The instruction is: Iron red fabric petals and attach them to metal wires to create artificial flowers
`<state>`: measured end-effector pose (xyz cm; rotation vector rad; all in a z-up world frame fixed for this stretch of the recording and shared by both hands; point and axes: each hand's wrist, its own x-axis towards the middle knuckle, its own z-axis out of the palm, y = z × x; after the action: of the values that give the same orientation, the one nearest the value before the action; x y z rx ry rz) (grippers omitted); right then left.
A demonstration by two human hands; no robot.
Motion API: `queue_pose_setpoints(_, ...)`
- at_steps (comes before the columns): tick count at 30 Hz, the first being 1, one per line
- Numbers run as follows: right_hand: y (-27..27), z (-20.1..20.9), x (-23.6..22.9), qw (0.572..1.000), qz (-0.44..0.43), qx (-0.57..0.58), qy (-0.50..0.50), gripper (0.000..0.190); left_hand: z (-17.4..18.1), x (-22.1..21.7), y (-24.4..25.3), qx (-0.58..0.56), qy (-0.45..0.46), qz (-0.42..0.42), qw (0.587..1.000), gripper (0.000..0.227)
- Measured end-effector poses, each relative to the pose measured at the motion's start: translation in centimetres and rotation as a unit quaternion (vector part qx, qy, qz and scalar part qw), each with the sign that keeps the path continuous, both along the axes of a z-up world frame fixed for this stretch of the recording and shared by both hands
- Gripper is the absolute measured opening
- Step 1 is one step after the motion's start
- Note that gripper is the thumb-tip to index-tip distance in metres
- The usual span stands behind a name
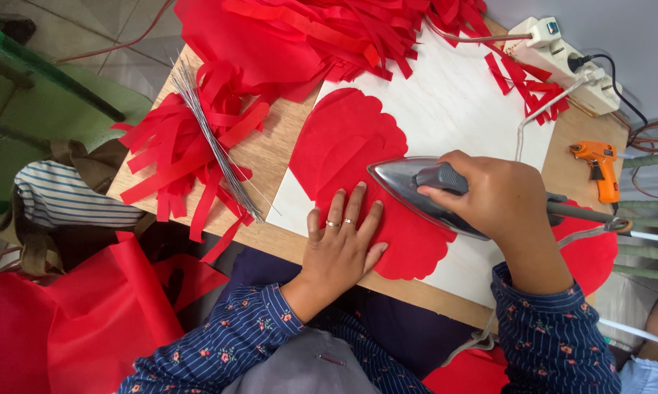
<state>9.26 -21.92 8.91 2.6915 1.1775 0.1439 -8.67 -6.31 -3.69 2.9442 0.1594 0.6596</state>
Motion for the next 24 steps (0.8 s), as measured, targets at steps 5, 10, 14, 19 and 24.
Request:
queue_pose_setpoints(5, -0.9, -0.8, 0.7, 1.000, -0.004, -0.012, -0.026, 0.047, 0.0, 0.0, 0.0, 0.002, -0.001, 0.009, 1.000, 0.059)
queue_pose_setpoints(10, -1.6, 0.4, -0.2, 0.998, -0.015, 0.003, -0.059, 0.043, 0.1, 0.1, 0.0, -0.001, -0.003, 0.008, 1.000, 0.059)
queue_pose_setpoints(14, -1.5, 0.7, -1.3, 0.998, -0.012, 0.011, -0.053, 0.045, -0.1, 0.1, 0.0, 0.002, -0.005, 0.008, 1.000, 0.059)
queue_pose_setpoints(19, -0.4, -0.4, -1.5, 1.000, -0.017, -0.013, -0.023, 0.049, -0.3, 0.1, 0.0, -0.004, -0.003, -0.002, 1.000, 0.060)
queue_pose_setpoints(24, 0.4, -0.4, -0.8, 0.999, -0.032, -0.009, 0.011, 0.048, -0.1, 0.1, 0.1, -0.012, -0.010, 0.000, 1.000, 0.057)
